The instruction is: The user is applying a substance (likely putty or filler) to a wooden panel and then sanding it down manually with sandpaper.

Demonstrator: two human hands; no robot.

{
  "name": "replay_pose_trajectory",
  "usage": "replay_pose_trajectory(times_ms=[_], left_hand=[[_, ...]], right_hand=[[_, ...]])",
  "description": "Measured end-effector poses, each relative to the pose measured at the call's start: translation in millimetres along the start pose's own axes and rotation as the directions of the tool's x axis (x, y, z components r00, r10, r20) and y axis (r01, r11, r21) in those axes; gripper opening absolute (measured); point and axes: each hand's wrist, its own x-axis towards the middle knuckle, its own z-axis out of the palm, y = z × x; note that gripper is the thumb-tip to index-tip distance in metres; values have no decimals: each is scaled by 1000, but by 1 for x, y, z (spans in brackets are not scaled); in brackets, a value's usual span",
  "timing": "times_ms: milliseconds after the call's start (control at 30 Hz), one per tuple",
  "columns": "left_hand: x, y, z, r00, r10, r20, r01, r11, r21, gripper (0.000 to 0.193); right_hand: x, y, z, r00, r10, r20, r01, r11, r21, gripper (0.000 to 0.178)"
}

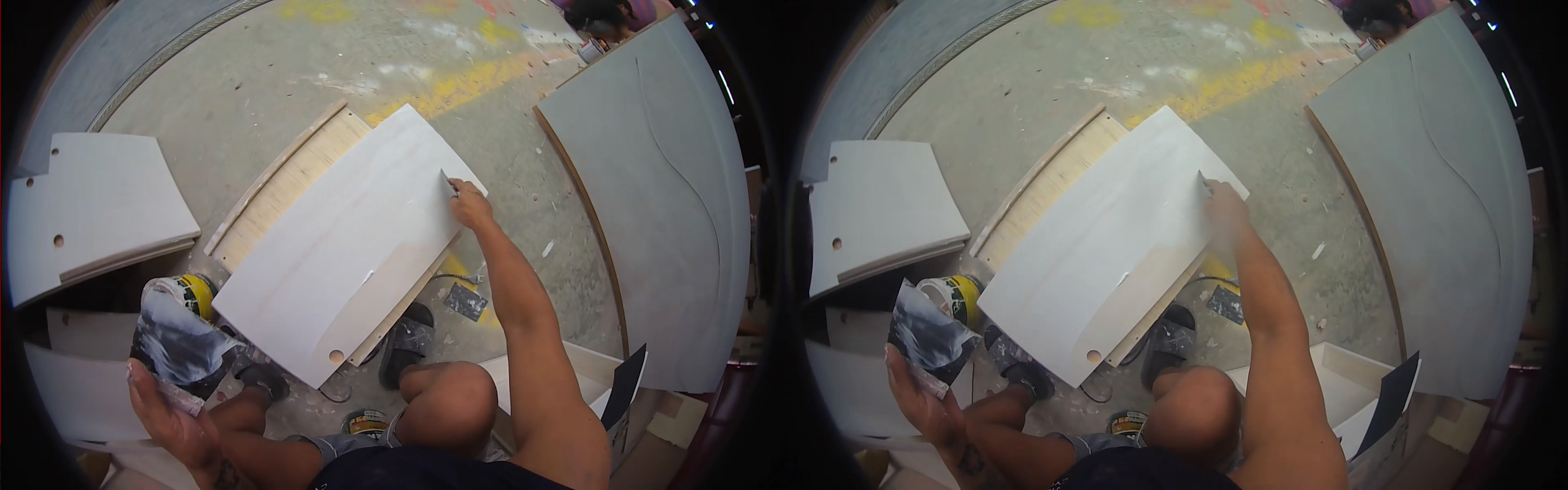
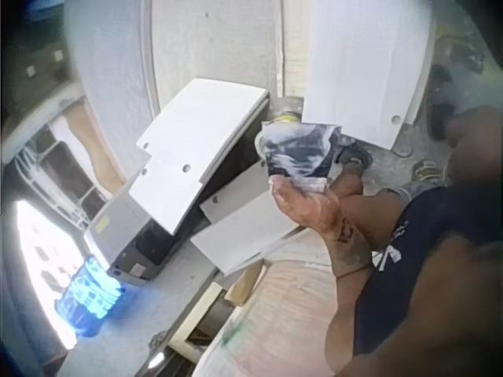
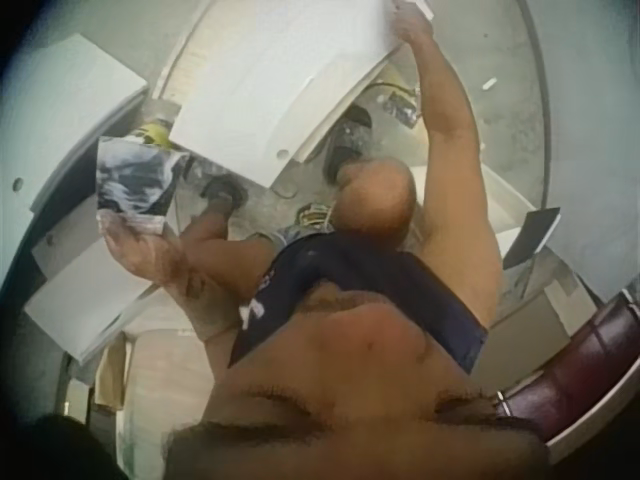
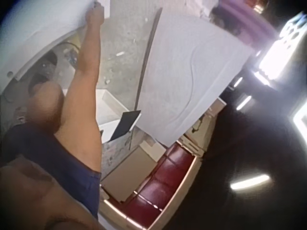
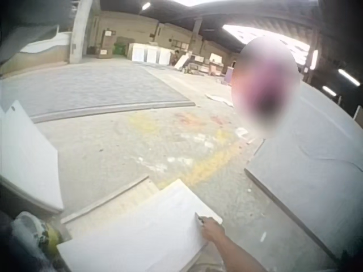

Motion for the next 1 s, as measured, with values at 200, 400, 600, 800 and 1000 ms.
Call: replay_pose_trajectory(times_ms=[200,400,600,800,1000], left_hand=[[-7,2,-6,998,50,-27,-50,999,-15,40],[-12,13,-28,995,-95,-14,87,953,-291,40],[-19,17,-34,995,-102,-24,90,951,-297,40],[-20,20,-29,993,-117,31,121,947,-296,39],[-17,13,-21,993,-115,-18,110,975,-192,39]], right_hand=[[-46,-36,27,998,-41,44,46,993,-113,51],[-102,-59,44,991,-63,121,66,998,-21,52],[-162,-84,74,948,-232,219,238,971,1,50],[-120,-61,48,984,-176,-6,176,984,-7,54],[-66,-17,63,929,-229,-292,147,950,-276,54]])
